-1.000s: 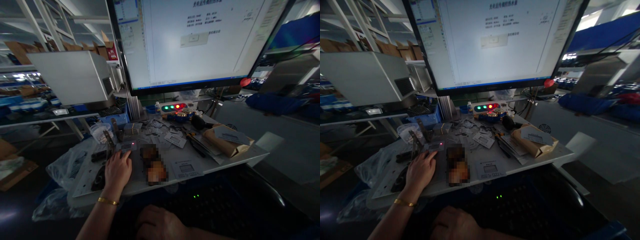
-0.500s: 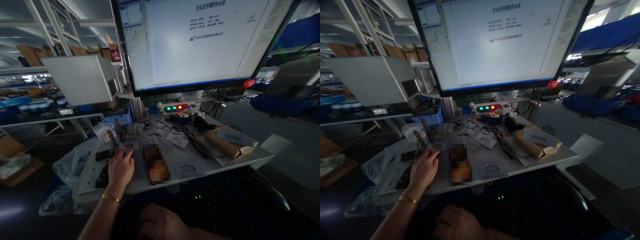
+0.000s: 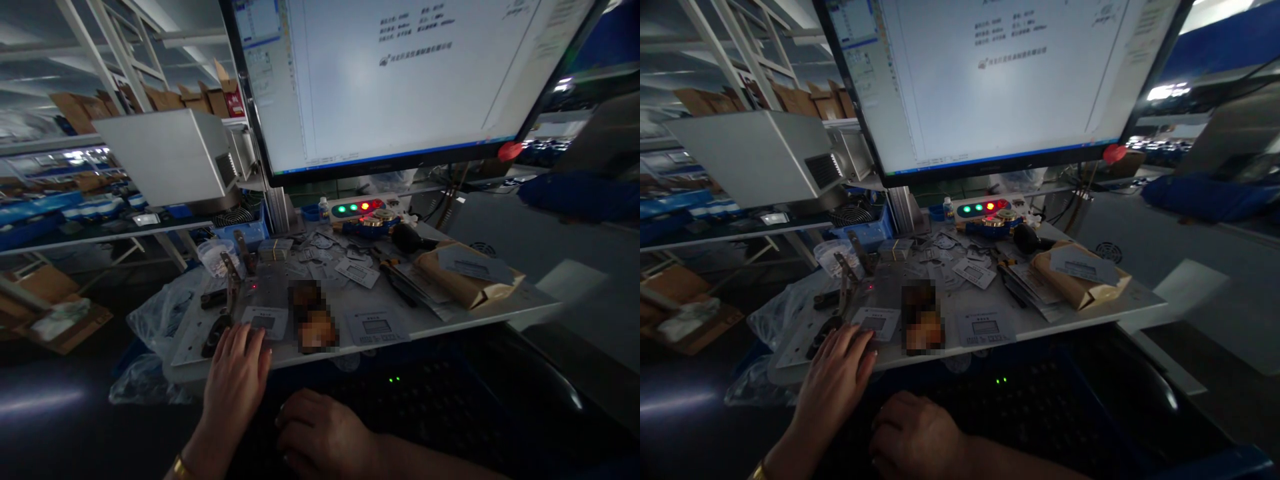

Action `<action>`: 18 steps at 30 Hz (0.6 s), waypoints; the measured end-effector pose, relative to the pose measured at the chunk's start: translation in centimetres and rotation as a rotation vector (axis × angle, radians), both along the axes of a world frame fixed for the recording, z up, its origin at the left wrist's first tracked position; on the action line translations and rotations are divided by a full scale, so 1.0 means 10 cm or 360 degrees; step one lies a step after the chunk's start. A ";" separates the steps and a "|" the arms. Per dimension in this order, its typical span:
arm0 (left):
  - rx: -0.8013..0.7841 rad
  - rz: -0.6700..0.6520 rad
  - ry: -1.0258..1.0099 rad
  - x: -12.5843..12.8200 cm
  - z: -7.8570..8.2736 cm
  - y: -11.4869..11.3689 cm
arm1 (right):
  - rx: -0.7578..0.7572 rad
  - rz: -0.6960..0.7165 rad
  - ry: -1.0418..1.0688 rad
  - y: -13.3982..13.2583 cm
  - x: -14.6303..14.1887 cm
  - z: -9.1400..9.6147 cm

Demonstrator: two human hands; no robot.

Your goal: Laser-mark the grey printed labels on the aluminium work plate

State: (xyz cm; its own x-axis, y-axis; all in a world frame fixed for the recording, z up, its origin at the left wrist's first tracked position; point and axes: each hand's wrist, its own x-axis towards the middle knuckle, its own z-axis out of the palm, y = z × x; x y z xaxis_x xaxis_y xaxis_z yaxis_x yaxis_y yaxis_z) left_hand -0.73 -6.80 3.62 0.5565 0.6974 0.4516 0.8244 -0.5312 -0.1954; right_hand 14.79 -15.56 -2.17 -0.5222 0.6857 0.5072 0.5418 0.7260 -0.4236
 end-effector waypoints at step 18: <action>0.0635 -0.0915 0.0063 -0.34 -0.02 0.21 | 0.0284 -0.0737 -0.0622 0.44 -0.15 0.66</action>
